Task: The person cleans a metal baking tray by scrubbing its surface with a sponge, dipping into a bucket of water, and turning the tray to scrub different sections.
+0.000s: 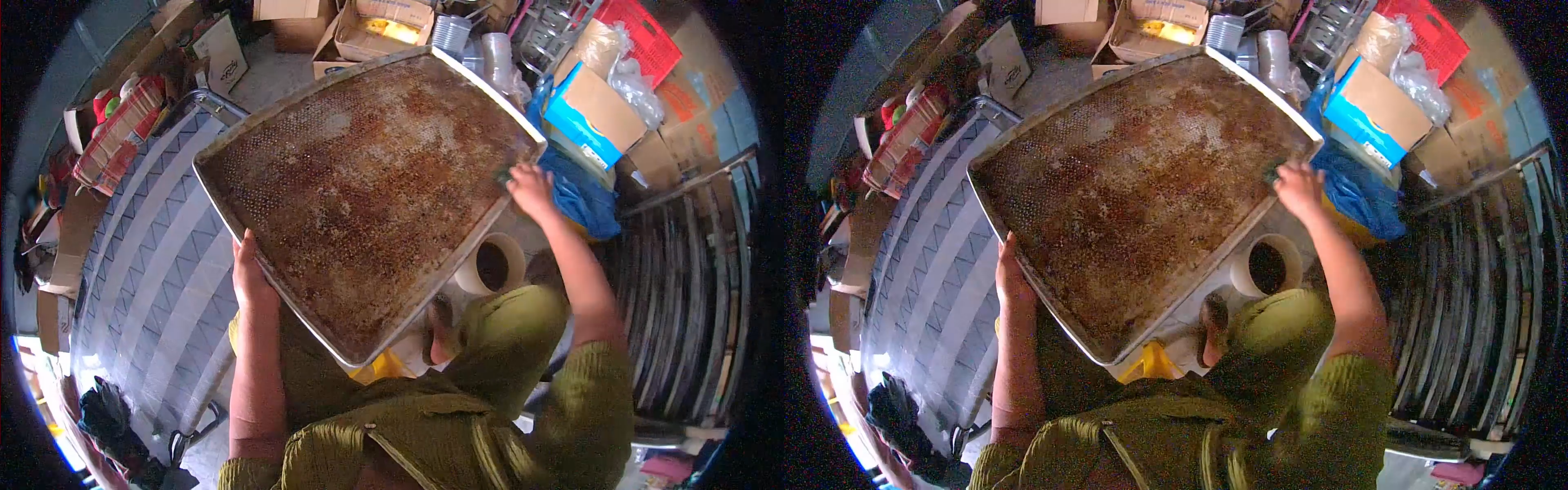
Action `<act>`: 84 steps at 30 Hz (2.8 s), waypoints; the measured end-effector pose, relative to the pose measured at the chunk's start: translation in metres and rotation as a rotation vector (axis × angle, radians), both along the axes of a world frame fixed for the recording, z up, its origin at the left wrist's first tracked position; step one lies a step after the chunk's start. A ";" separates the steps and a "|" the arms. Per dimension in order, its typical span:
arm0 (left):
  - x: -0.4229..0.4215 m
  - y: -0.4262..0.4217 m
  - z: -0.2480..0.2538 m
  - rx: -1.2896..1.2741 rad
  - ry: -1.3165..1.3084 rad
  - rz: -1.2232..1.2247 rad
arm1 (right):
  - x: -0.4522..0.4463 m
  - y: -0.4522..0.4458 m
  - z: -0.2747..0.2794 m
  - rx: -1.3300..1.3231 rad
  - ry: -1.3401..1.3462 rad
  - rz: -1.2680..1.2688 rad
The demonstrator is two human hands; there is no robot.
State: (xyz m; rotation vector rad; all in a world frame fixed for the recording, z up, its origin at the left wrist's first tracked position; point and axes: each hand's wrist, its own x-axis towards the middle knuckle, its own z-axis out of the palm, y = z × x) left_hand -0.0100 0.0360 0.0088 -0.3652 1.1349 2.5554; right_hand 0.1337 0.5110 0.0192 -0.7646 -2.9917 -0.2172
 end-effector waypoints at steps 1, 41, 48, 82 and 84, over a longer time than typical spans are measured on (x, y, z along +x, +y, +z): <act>-0.001 -0.001 -0.003 -0.009 -0.012 0.001 | -0.008 0.020 -0.005 0.011 -0.074 -0.106; 0.004 0.003 0.006 0.024 -0.055 0.052 | -0.124 -0.075 -0.073 -0.245 0.419 0.025; 0.003 0.006 -0.005 0.073 -0.139 0.042 | -0.068 -0.285 -0.008 -0.587 0.274 0.824; 0.007 0.006 0.010 0.124 -0.117 0.043 | -0.163 -0.128 -0.030 -0.622 0.512 0.150; 0.008 0.005 0.006 0.129 -0.135 0.054 | -0.150 -0.126 -0.026 -0.596 0.386 -0.103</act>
